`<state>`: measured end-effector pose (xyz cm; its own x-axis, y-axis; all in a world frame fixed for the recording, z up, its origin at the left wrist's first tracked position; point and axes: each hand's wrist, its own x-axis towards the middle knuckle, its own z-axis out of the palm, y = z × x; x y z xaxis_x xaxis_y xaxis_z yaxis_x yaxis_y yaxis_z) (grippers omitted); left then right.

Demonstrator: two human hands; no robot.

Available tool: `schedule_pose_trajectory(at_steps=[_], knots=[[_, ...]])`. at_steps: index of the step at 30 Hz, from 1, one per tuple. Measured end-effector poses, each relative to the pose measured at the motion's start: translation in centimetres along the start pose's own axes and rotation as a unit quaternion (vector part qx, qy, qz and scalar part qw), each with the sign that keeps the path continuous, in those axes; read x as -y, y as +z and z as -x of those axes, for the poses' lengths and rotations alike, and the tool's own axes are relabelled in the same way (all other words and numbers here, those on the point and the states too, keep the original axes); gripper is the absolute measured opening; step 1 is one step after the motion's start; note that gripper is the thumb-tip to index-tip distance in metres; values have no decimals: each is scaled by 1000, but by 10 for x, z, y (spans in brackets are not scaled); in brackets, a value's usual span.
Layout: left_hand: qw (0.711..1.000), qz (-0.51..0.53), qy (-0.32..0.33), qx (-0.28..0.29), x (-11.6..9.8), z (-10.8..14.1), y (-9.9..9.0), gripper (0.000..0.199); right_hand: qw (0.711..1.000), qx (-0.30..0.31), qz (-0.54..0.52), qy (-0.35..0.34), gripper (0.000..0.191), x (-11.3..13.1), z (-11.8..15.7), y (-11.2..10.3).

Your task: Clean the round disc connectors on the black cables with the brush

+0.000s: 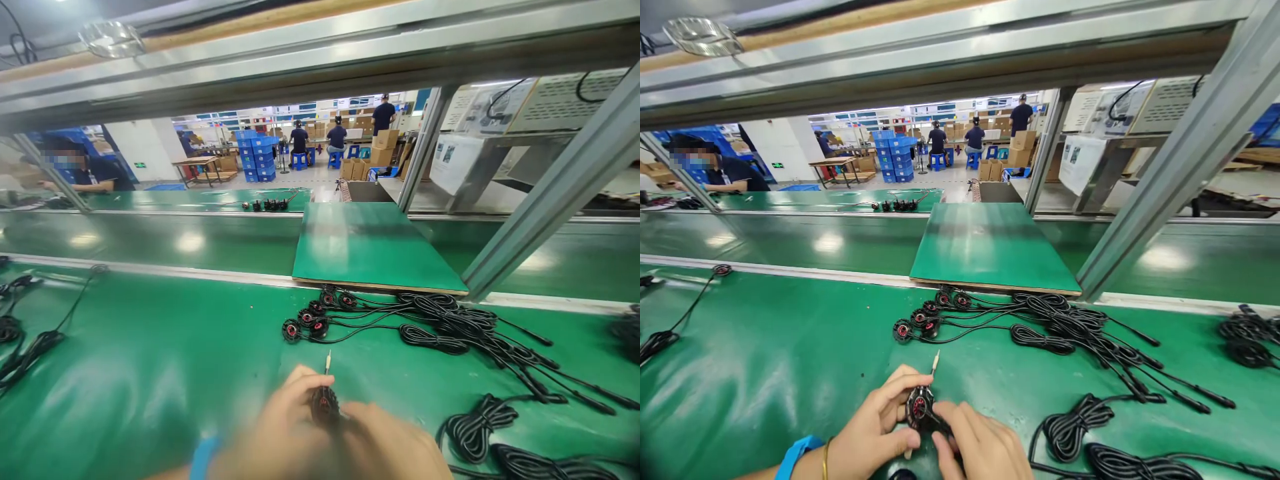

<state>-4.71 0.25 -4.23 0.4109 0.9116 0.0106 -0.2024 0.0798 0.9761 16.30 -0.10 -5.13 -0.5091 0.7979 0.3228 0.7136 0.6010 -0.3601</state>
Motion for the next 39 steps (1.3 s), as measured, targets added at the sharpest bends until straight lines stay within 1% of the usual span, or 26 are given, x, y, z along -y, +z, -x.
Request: schedule_pose_trajectory(at_steps=[2, 4, 6, 8, 11, 14, 17, 19, 21, 23, 25, 27, 29, 32, 34, 36, 37, 38, 39], knots=[[999, 11, -34, 14, -2, 1, 0, 59, 999, 11, 32, -21, 33, 1, -1, -2], [999, 1, -41, 23, -3, 3, 1, 58, 996, 26, 70, -46, 36, 2, -2, -3], [999, -32, -17, 28, -2, 3, 0, 55, 993, 29, 94, -62, 33, 3, -1, -2], [998, -62, 6, 29, 0, 4, 0, 54, 993, 12, 98, -63, 26, 4, 1, 2], [995, -90, 11, 32, 3, 4, -1, 53, 995, -23, 72, -64, 22, 2, 4, 11], [994, -105, 14, 42, 4, 4, -3, 53, 997, -34, 34, -63, 21, -1, 4, 17], [992, -117, 15, 47, 5, 4, -4, 53, 998, -26, 9, -60, 20, -1, 3, 13], [992, -117, 16, 49, 6, 4, -4, 54, 998, -32, -10, -53, 19, 1, 2, 10], [993, -109, 17, 47, 7, 5, -2, 54, 997, -42, -48, -32, 19, 4, 2, 7], [993, -112, 25, 36, 7, 6, 1, 52, 993, -41, -114, 12, 17, 8, 2, 7], [987, -148, 52, 23, 7, 7, 4, 47, 976, -25, -201, 78, 13, 14, 0, 9], [972, -213, 95, 19, 8, 9, 6, 42, 942, 4, -297, 157, 10, 19, -3, 12], [951, -280, 129, 30, 8, 10, 6, 41, 889, 29, -399, 220, 14, 23, -6, 15], [927, -343, 140, 52, 7, 12, 6, 42, 807, 48, -517, 281, 25, 26, -10, 16], [928, -344, 132, 56, 4, 11, 8, 40, 774, 59, -555, 299, 31, 27, -12, 14], [950, -289, 106, 41, -1, 9, 10, 38, 759, 70, -576, 294, 34, 26, -12, 9], [965, -245, 85, 27, -4, 7, 11, 38, 757, 75, -581, 288, 34, 25, -13, 6], [978, -197, 64, 11, -7, 4, 12, 39, 761, 80, -577, 285, 34, 23, -13, 2], [988, -150, 45, -3, -9, 2, 13, 39, 771, 85, -562, 287, 34, 21, -13, -2]])
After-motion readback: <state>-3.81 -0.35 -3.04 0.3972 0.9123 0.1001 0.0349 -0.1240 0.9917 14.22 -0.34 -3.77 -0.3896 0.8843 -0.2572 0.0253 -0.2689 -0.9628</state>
